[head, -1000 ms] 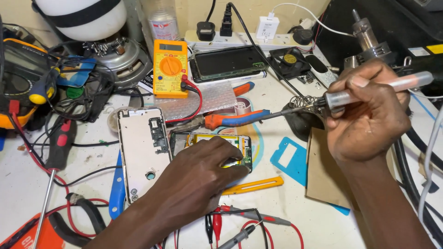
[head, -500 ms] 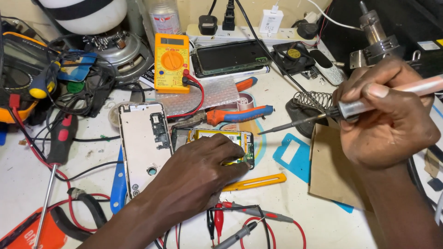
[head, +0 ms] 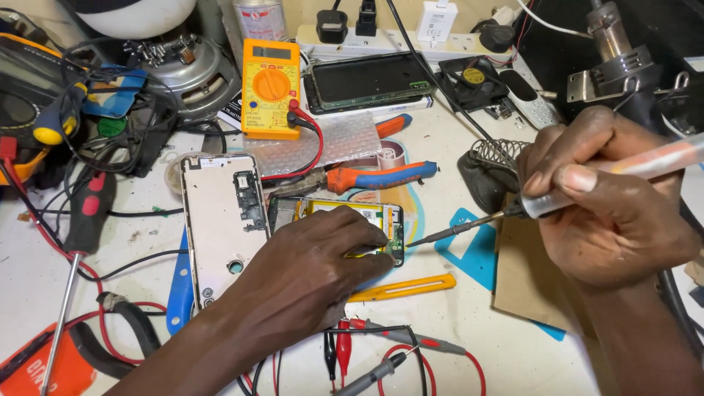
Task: The person uses a soldering iron on a small green circuit board, then applies liquid from a bottle to the board using a yellow tool. They subsequently handle a disassembled smartphone, connecting a ribbon cable to the motherboard and reattaching the back cover.
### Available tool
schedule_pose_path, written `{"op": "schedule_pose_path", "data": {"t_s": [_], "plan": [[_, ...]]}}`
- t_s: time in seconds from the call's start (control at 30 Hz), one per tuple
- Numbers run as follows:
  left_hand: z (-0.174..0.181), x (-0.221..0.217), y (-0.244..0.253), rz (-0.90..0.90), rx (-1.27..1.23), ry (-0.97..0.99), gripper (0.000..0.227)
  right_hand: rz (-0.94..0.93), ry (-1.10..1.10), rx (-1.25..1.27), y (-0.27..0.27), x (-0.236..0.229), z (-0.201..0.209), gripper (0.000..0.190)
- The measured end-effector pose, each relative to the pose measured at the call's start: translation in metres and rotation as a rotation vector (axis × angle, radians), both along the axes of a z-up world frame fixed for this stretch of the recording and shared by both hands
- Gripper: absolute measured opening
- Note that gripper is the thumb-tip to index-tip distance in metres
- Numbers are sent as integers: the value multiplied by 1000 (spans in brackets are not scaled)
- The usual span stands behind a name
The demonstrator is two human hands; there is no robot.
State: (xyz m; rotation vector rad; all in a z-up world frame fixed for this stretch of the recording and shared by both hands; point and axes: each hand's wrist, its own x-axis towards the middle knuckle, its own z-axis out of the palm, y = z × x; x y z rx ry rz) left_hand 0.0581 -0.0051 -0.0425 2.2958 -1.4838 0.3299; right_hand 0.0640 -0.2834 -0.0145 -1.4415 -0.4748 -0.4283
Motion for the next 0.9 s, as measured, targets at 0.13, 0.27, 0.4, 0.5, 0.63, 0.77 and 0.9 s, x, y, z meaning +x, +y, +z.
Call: {"op": "schedule_pose_path", "data": {"t_s": [0.13,0.27,0.4,0.5,0.63,0.77,0.9], "plan": [[2,-1,-1,11,18,1,42,28,40,-41,6,-2,4,26],[2,-2,-1,17,51,-25,43,34,16,-104,8,-2,1,27],[2,-1,-2,9,24,-16,44,39,2,-103,11,-1,1,26],[1,-1,-2,13,19,-28,38,29,13,-115,8,0,-2,26],[4,-2,-2,14,50,-38,39,39,27,-110,10,-2,0,25],[4,-2,-3,23,96,-53,35,32,4,-137,13,-2,-1,27],[4,-2,-2,20,87,-51,35,41,-4,-153,14,-1,-4,29]]}}
